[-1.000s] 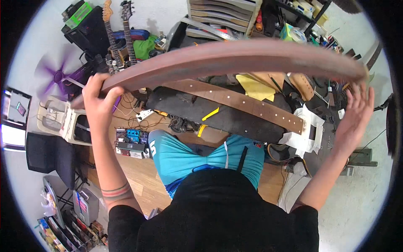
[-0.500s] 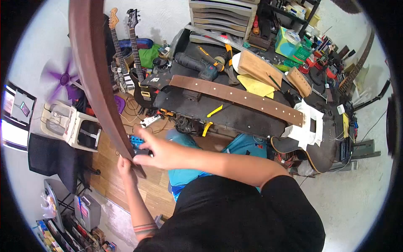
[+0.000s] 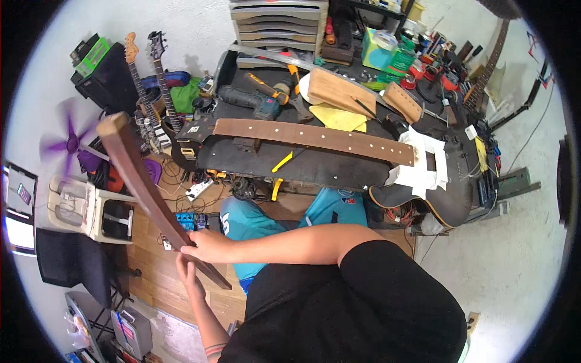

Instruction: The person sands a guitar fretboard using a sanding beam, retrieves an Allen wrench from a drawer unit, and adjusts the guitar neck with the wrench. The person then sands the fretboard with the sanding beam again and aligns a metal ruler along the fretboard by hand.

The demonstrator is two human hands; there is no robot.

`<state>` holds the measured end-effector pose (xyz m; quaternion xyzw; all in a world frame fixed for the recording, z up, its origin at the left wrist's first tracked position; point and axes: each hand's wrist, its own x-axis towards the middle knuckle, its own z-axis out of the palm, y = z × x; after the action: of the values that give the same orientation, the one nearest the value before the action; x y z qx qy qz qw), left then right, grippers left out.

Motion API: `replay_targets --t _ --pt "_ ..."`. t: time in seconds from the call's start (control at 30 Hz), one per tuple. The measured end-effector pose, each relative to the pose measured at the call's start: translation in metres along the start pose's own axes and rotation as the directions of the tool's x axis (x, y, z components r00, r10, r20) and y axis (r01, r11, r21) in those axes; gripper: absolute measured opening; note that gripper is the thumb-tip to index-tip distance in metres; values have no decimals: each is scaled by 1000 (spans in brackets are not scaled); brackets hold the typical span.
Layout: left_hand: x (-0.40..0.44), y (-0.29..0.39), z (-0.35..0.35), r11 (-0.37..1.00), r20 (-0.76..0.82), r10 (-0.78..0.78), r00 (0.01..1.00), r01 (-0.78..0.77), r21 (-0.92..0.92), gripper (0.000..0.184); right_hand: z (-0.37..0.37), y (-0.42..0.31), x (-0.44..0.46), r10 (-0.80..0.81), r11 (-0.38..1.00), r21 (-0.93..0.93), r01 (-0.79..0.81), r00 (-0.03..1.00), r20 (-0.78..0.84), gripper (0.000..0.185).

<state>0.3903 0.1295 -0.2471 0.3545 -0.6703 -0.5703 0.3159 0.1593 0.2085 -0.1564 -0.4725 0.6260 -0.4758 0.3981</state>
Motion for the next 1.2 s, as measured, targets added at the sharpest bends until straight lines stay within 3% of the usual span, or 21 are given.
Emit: replay_targets --t 0.03,0.07,0.13,0.17,0.2,0.23,0.33,0.47,0.5,0.6,0.73,0.8,0.87,0.93,1.0,1.07,1.2 --pt "6 18 1 1000 -6 25 1000 -25 -6 66 6 4 -3 -36 994 104 37 999 -14 45" --pt "15 34 2 999 -13 51 999 -51 -13 68 -5 -12 -13 48 997 65 -50 998 30 42" --pt "30 66 9 983 -20 182 983 -182 20 74 25 16 -9 -40 999 -25 39 998 -42 42" --pt "32 89 17 975 -8 221 975 -221 30 77 26 12 -13 23 1000 20 -23 999 27 43" --pt "33 104 21 965 3 260 965 -260 40 80 32 18 -17 -51 997 62 50 999 11 44" --pt "35 109 22 977 23 205 979 -206 58 89 38 23 -20 -46 999 13 46 998 47 45" --pt "34 112 36 959 -117 167 979 -134 248 88 35 30 -18 3 997 -71 10 982 190 51" --pt "29 98 43 943 -99 156 983 -118 312 86 2 33 -23 4 970 -227 86 930 367 57" --pt "30 80 35 970 -96 98 991 -73 233 86 1 46 -20 32 970 -238 59 931 363 55" --pt "34 49 25 982 -41 38 998 -30 186 86 -28 76 -36 -145 980 -118 160 982 122 47" --pt "41 16 26 958 -27 95 995 -84 274 76 -83 114 -66 -162 987 -26 160 979 -126 35" --pt "44 4 27 956 -24 73 997 -63 288 81 -126 110 -103 120 918 380 -110 993 -5 40" --pt "51 -7 31 950 8 111 994 -108 293 84 -145 130 -136 145 888 446 -116 989 -32 46" --pt "52 -4 35 955 20 -1 1000 -5 296 87 -160 135 -178 191 863 493 -112 975 -113 50" --pt "56 -7 41 967 37 -45 998 34 252 87 -173 124 -224 270 888 433 -155 938 -218 38" --pt "63 -13 45 952 45 11 999 -24 305 83 -175 137 -253 130 988 137 -74 878 -461 22" --pt "77 -28 56 968 86 -27 996 5 250 88 -188 129 -316 416 890 372 -265 807 -420 17"
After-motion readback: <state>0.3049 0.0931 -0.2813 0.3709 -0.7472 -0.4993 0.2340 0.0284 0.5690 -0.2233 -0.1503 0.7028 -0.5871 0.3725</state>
